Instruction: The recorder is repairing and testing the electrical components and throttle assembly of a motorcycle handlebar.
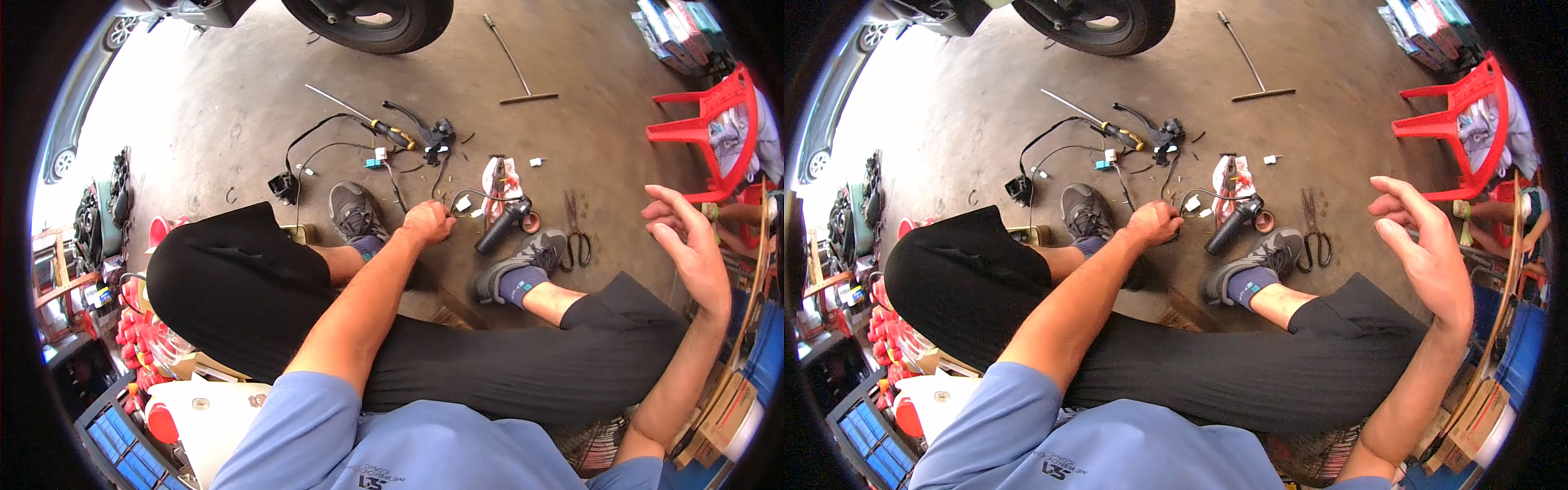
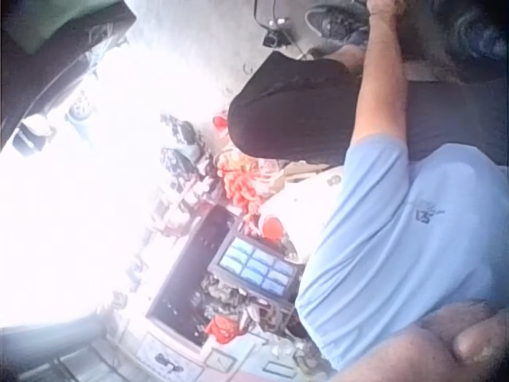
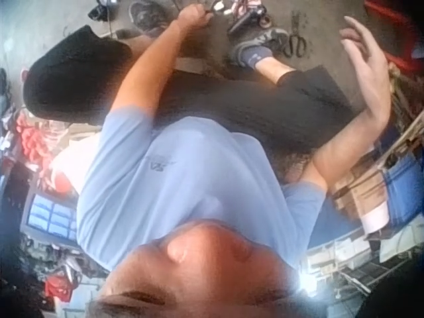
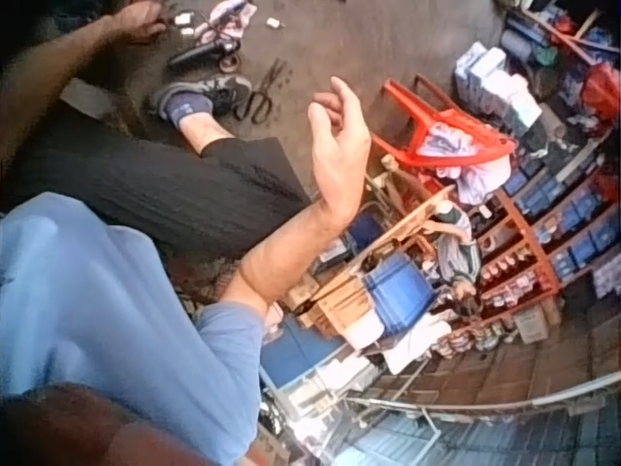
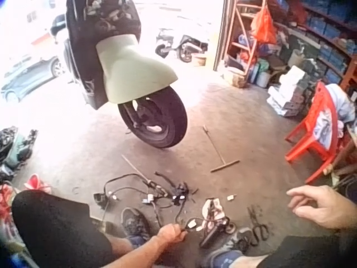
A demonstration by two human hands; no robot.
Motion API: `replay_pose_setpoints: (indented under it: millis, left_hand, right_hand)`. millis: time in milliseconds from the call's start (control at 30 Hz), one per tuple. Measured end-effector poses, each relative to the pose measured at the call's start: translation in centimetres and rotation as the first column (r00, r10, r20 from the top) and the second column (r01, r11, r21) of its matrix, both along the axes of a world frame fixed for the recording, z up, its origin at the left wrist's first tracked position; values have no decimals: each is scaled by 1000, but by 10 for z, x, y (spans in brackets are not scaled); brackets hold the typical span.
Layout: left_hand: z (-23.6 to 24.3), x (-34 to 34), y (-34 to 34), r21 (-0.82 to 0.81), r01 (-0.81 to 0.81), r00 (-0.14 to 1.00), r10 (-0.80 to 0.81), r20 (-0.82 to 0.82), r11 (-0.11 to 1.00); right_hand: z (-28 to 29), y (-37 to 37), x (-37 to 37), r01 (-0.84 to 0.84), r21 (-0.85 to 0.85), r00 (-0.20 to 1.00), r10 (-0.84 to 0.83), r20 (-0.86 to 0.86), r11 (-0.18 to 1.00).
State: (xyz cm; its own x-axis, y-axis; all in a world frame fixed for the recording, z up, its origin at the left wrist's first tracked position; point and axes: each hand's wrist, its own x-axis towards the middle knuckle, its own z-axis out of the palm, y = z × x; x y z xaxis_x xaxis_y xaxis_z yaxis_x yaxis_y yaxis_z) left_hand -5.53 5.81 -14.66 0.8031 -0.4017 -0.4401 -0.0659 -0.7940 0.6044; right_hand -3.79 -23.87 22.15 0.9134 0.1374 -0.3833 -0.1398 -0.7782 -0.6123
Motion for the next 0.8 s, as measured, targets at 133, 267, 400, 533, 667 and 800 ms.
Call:
replay_pose_setpoints:
  millis: [133, 267, 400, 533, 667, 800]
  left_hand:
    - [3, 5, 4, 41, -71, 995, 68, 66, 997]
    - [4, 7, 3, 13, -149, 988, 150, -33, 989]
    - [2, 8, 4, 18, -204, 975, 204, -88, 979]
    - [-1, 13, 4, 8, -164, 974, 163, -157, 986]
    - [-5, 14, 7, -14, -129, 971, 124, -202, 991]
    - [-13, 13, 11, -41, -138, 961, 123, -249, 990]
  right_hand:
    - [-1, 0, 0, 17, 3, 1000, -17, -5, 1000]
    - [-9, 0, 4, -30, -21, 999, 29, -23, 999]
    - [-48, -2, 18, -137, -63, 975, 124, -182, 989]
    - [-135, -1, 21, -322, -353, 940, 253, -228, 878]
    - [-245, 17, 17, -281, -606, 942, 95, -320, 745]
    - [-311, 36, -4, 435, -283, 731, -519, -443, 855]
